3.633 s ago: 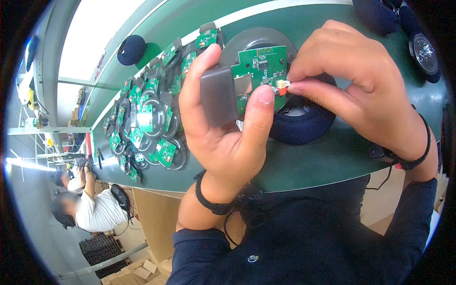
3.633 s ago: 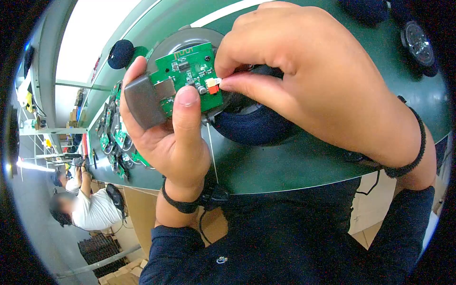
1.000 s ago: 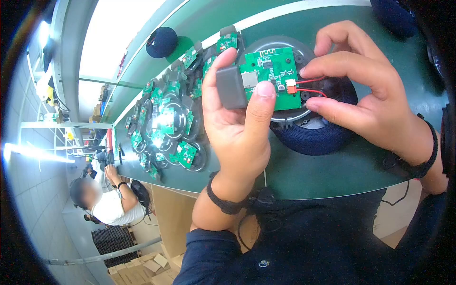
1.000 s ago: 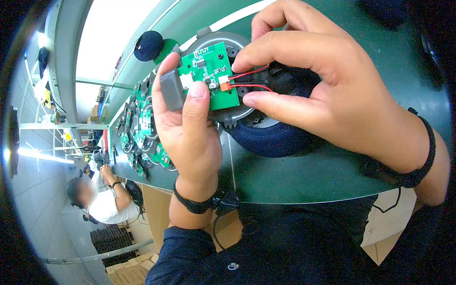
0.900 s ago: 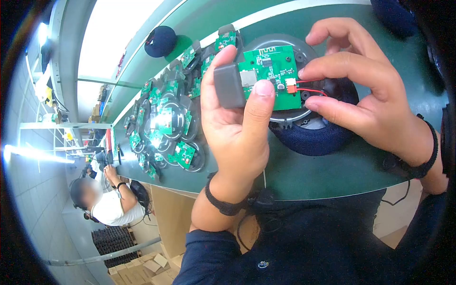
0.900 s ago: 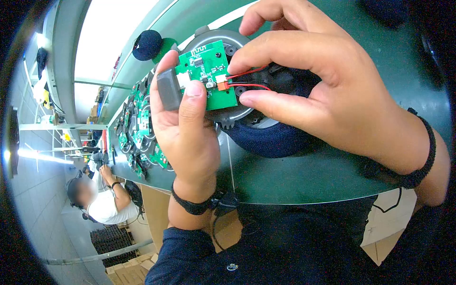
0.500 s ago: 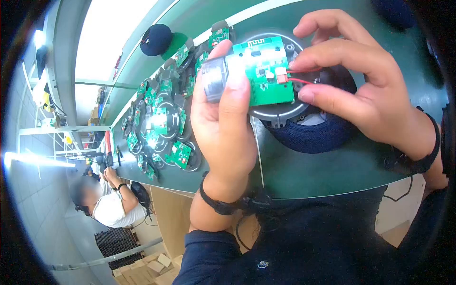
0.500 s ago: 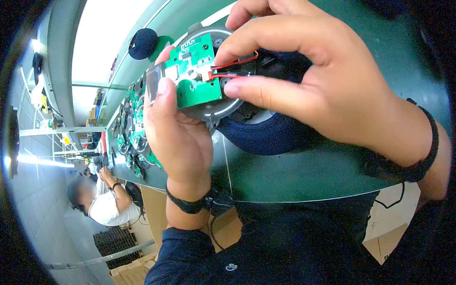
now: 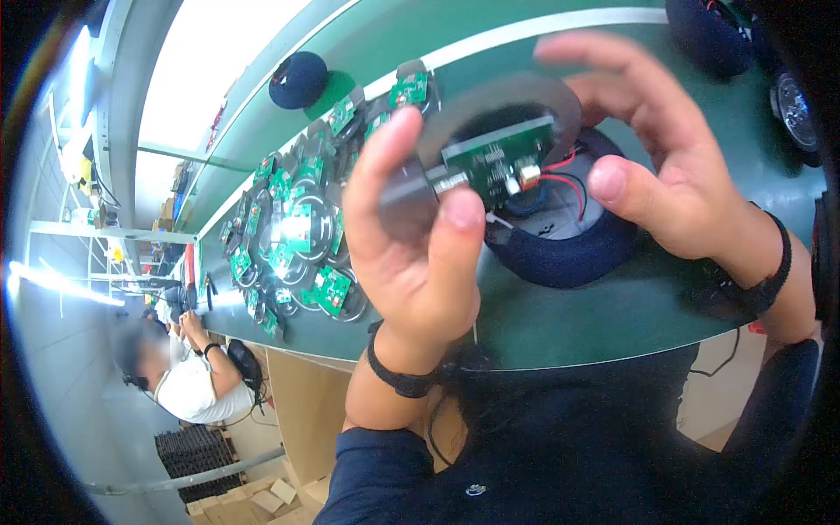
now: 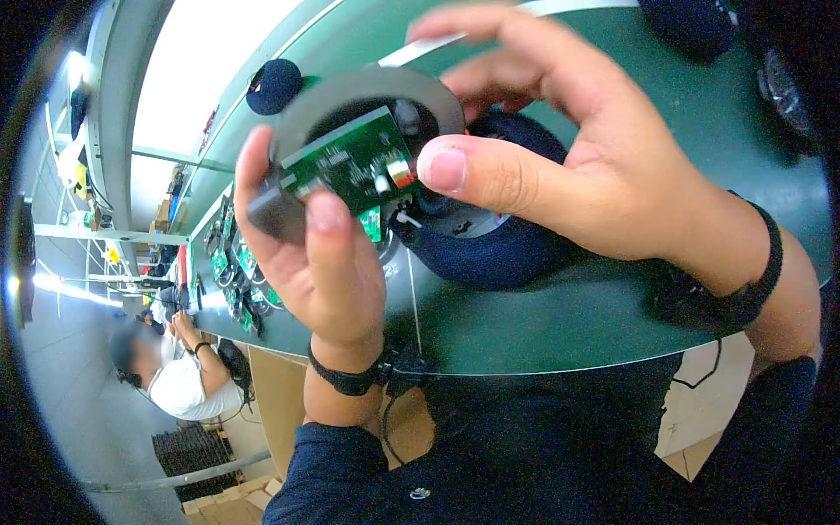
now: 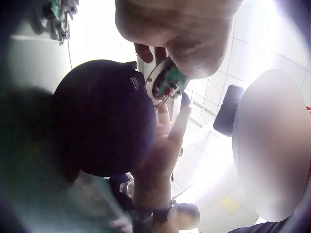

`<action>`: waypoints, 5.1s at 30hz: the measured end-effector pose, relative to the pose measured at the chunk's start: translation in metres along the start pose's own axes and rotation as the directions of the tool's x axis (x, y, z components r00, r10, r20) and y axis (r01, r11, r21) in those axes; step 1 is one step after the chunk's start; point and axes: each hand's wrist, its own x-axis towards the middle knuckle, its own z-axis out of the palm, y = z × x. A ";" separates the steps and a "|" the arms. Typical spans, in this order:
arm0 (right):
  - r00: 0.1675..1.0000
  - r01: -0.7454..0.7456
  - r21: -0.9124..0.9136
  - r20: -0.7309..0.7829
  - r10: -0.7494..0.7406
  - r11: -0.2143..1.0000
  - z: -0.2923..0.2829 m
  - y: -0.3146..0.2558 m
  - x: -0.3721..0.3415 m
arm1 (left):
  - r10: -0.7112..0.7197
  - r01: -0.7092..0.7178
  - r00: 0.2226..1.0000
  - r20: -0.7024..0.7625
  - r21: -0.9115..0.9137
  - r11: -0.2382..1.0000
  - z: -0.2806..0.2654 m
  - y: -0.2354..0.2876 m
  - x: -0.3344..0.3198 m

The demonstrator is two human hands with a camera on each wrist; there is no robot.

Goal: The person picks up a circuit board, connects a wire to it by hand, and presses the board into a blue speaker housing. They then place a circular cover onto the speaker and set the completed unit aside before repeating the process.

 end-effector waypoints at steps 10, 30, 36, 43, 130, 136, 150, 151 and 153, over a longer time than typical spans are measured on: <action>0.923 0.337 -0.220 0.271 -0.274 0.916 -0.026 -0.008 0.013 | 0.350 -0.457 0.854 0.386 0.232 0.859 -0.017 -0.016 0.016; 0.984 0.175 -0.612 0.139 -0.112 0.771 0.001 -0.031 -0.006 | 0.142 -0.266 0.964 0.226 0.756 0.598 0.008 0.011 0.021; 0.994 0.087 -0.559 0.109 -0.031 0.824 0.004 -0.030 -0.009 | 0.075 -0.168 0.984 0.159 0.733 0.659 0.012 0.001 0.026; 0.995 0.088 -0.592 0.084 -0.047 0.801 0.001 -0.023 -0.008 | 0.134 -0.345 0.932 0.336 0.714 0.609 0.013 0.009 0.025; 0.746 -0.548 -0.128 0.372 0.552 0.827 -0.068 0.093 0.064 | -0.327 0.067 0.945 0.016 0.968 0.241 -0.093 -0.150 0.203; 0.948 -0.317 -0.248 -0.111 0.298 0.915 -0.075 0.067 0.075 | -0.336 -0.227 0.831 0.442 0.823 0.521 -0.036 -0.046 0.136; 0.973 0.011 -0.745 0.162 0.164 0.666 -0.024 -0.032 0.009 | -0.069 -0.318 0.813 0.578 0.540 0.779 -0.008 -0.001 -0.010; 0.965 -0.037 -0.745 0.145 0.217 0.666 -0.021 -0.031 0.017 | -0.078 -0.310 0.825 0.559 0.564 0.766 -0.008 -0.001 -0.014; 0.953 -0.065 -0.740 0.152 0.261 0.669 -0.019 -0.029 0.027 | -0.060 -0.267 0.873 0.484 0.577 0.772 -0.009 0.006 -0.022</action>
